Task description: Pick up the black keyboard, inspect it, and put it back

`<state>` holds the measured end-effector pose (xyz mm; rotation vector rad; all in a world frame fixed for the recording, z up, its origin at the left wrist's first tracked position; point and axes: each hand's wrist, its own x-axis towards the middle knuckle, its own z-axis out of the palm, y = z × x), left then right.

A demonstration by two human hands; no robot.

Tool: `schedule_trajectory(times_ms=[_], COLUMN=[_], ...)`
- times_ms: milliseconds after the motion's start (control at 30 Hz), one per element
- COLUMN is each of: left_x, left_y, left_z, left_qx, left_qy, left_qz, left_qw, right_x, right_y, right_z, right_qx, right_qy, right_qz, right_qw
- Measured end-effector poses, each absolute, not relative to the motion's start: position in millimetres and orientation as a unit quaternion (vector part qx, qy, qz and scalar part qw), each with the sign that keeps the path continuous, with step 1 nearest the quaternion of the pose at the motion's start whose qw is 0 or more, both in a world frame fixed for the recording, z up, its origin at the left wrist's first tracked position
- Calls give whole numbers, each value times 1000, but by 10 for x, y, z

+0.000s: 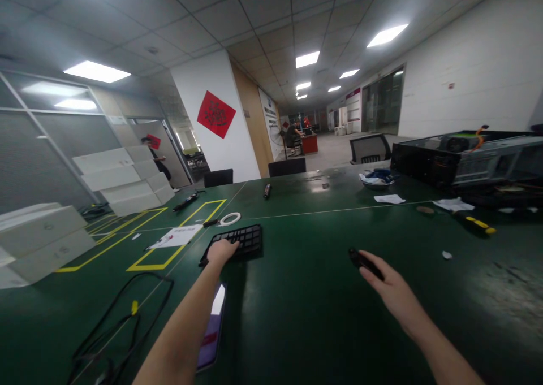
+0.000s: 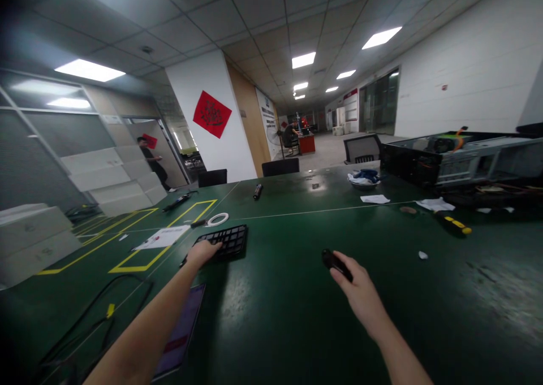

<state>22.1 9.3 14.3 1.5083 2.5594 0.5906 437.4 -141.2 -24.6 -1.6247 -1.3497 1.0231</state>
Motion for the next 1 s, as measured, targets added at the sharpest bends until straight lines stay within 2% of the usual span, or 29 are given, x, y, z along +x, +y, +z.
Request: schedule_trajectory(times_ms=[200,400,500,567,667,900,1000], left_x=[398,739,1183,1520,1936,2146,2127], left_y=[180,16,-279,-541,-893,-1119,-1147], left_z=[170,226,163,60,-145,-369,-345], left_qx=[491,566,646,708,730,769,785], left_qy=[862,816,745,638,528,435,422], left_qz=[99,99,154,275,359,362,353], left_qw=[74,54,66,127,242,297,285], right_x=[4104,4122,4116,4101,4079,4091,4029], right_y=[-1404,-1409,-1434,-1464,-1507,-1492,-1456], right_z=[-413,-342,-316,-295,-283,-371,-426], right_qx=[-593,-595,-571,-540,-490,-442,-433], right_qy=[-607,-582,-579,-588,-615,-656,-619], right_qz=[403,440,465,473,461,418,454], right_qw=[343,337,351,372,410,446,472])
